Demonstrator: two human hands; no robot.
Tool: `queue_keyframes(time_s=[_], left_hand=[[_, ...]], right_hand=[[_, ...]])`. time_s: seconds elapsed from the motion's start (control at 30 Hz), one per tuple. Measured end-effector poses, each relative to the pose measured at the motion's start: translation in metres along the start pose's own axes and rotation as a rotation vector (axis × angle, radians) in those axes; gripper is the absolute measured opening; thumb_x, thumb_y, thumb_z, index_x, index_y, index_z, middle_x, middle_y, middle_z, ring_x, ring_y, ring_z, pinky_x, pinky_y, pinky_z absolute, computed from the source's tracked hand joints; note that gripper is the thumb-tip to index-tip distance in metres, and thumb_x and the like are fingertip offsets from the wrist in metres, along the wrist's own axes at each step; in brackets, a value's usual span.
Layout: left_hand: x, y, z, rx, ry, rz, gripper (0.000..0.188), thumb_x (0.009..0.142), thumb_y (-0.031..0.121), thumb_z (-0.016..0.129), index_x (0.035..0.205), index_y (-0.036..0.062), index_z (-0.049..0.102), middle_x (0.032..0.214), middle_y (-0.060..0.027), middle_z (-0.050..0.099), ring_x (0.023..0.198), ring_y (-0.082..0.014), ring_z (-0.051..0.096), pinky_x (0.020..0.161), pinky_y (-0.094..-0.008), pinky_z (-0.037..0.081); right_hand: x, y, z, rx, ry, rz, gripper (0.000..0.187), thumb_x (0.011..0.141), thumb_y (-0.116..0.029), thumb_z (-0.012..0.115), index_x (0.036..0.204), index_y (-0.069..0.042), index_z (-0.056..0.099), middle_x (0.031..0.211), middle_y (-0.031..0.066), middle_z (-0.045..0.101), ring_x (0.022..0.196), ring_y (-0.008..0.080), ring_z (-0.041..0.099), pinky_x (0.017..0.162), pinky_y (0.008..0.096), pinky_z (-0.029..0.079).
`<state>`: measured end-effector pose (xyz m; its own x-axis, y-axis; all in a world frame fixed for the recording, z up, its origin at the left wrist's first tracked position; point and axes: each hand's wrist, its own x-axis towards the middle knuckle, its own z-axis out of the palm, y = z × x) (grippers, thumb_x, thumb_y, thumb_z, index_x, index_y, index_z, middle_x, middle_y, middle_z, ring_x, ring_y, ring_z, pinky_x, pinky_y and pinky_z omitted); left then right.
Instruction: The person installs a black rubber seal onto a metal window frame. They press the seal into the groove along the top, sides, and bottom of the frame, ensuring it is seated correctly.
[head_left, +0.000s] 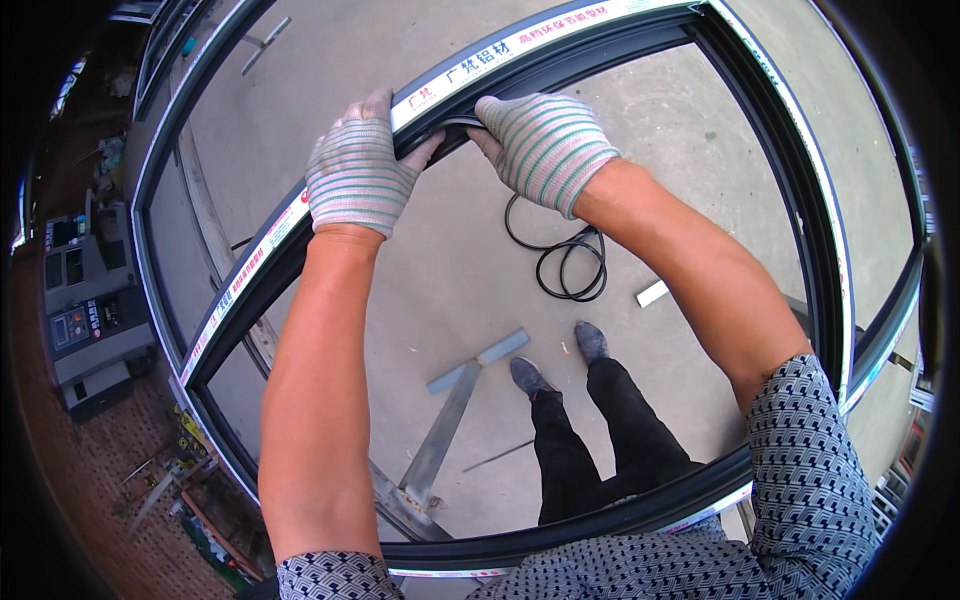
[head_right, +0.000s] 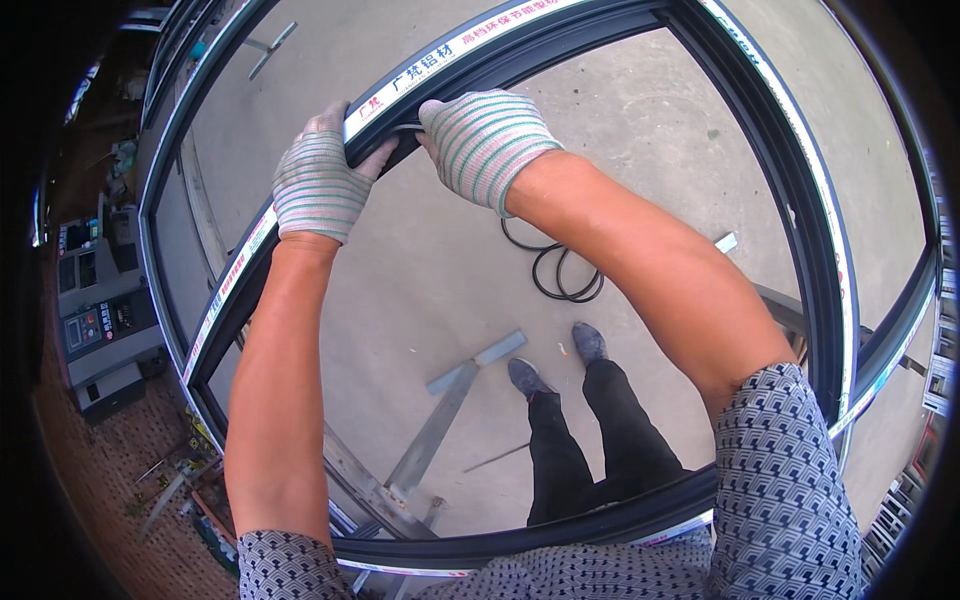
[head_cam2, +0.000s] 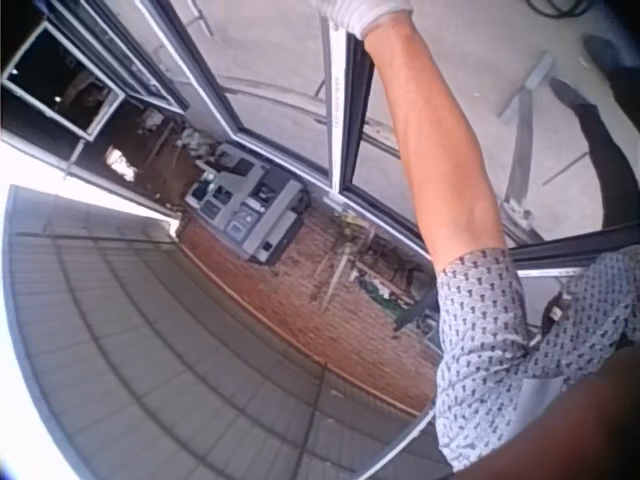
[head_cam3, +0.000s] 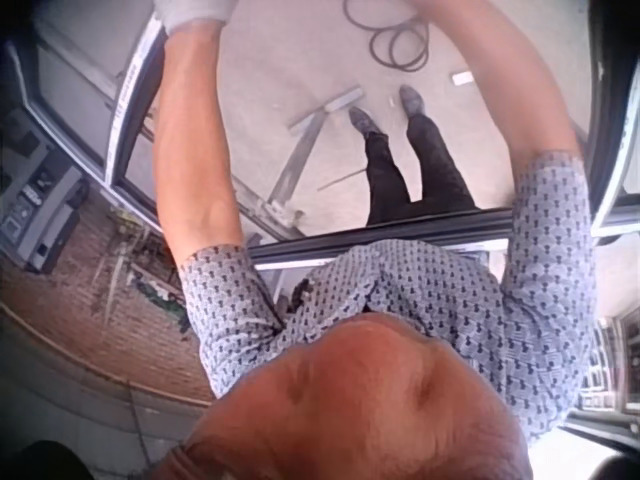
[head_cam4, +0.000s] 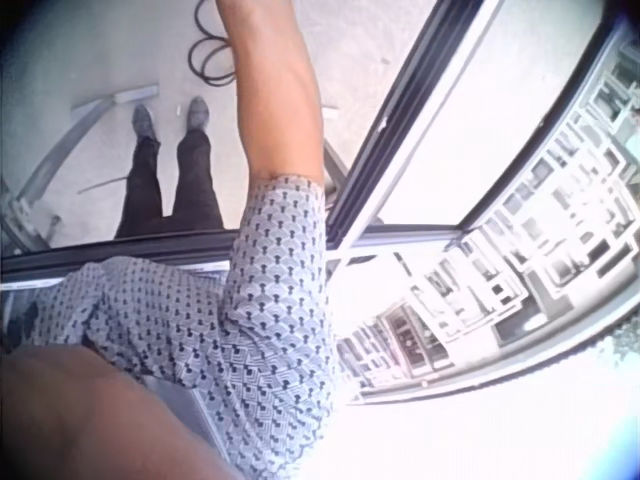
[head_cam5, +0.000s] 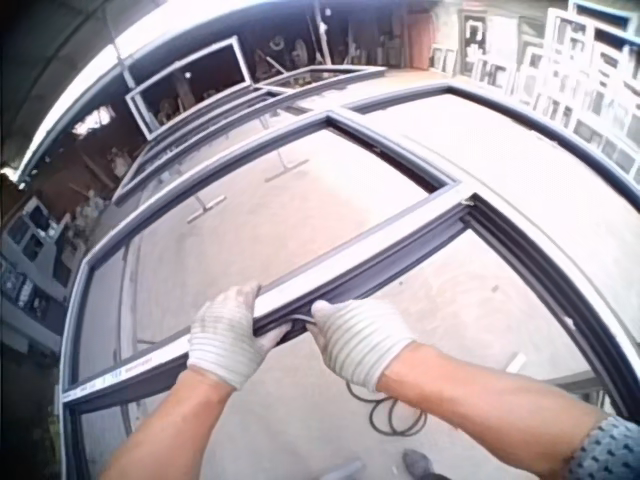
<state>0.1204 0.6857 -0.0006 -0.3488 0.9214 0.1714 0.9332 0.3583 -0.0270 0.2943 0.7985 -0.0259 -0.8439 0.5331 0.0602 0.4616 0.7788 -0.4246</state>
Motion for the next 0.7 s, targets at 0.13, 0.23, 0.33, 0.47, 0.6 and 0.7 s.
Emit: queue_keyframes(time_s=[0.13, 0.23, 0.33, 0.47, 0.6, 0.7], left_hand=[[0.000, 0.005, 0.001, 0.004, -0.002, -0.013, 0.067, 0.085, 0.043, 0.088, 0.135, 0.0044, 0.066, 0.116, -0.0216, 0.074, 0.105, -0.0391, 0.074, 0.094, -0.0481, 0.060], [0.001, 0.007, 0.001, 0.014, 0.001, -0.027, 0.070, 0.083, 0.039, 0.090, 0.139, 0.0048, 0.065, 0.121, -0.0219, 0.073, 0.110, -0.0385, 0.073, 0.098, -0.0470, 0.059], [-0.003, 0.005, -0.002, 0.033, 0.012, -0.052, 0.071, 0.082, 0.036, 0.092, 0.140, 0.0052, 0.064, 0.125, -0.0221, 0.071, 0.114, -0.0385, 0.071, 0.100, -0.0465, 0.058], [0.000, 0.009, -0.001, 0.010, -0.016, -0.068, 0.070, 0.082, 0.034, 0.092, 0.140, 0.0052, 0.064, 0.125, -0.0214, 0.071, 0.115, -0.0388, 0.070, 0.101, -0.0469, 0.057], [0.000, 0.009, -0.002, -0.014, -0.018, -0.074, 0.069, 0.083, 0.037, 0.091, 0.139, 0.0048, 0.065, 0.124, -0.0228, 0.072, 0.113, -0.0391, 0.072, 0.100, -0.0473, 0.058], [0.001, 0.010, -0.006, -0.009, -0.025, -0.082, 0.069, 0.083, 0.039, 0.090, 0.138, 0.0042, 0.066, 0.123, -0.0237, 0.072, 0.112, -0.0390, 0.072, 0.100, -0.0473, 0.058]], right_hand=[[-0.007, 0.001, -0.004, 0.116, -0.069, 0.071, 0.029, 0.107, -0.030, 0.059, 0.108, -0.004, 0.073, 0.083, 0.0183, 0.076, 0.080, 0.0376, 0.076, 0.074, 0.0470, 0.061], [-0.021, 0.011, -0.007, 0.302, -0.221, 0.167, 0.042, 0.106, -0.040, 0.058, 0.110, -0.001, 0.073, 0.078, 0.0181, 0.074, 0.078, 0.0364, 0.076, 0.078, 0.0457, 0.062], [-0.050, 0.026, -0.010, 0.504, -0.351, 0.274, 0.051, 0.107, -0.047, 0.058, 0.115, 0.002, 0.073, 0.083, 0.0218, 0.073, 0.083, 0.0375, 0.075, 0.082, 0.0442, 0.061], [-0.100, 0.070, 0.022, 0.608, -0.317, 0.304, 0.044, 0.109, -0.042, 0.061, 0.117, -0.001, 0.072, 0.087, 0.0227, 0.072, 0.081, 0.0375, 0.072, 0.080, 0.0450, 0.058], [-0.097, 0.071, 0.014, 0.521, -0.158, 0.326, 0.039, 0.110, -0.039, 0.059, 0.111, -0.002, 0.073, 0.075, 0.0194, 0.068, 0.070, 0.0359, 0.069, 0.072, 0.0440, 0.056], [-0.086, 0.069, 0.011, 0.347, 0.063, 0.240, 0.037, 0.110, -0.036, 0.059, 0.106, -0.002, 0.073, 0.071, 0.0197, 0.068, 0.068, 0.0358, 0.071, 0.068, 0.0442, 0.058]])
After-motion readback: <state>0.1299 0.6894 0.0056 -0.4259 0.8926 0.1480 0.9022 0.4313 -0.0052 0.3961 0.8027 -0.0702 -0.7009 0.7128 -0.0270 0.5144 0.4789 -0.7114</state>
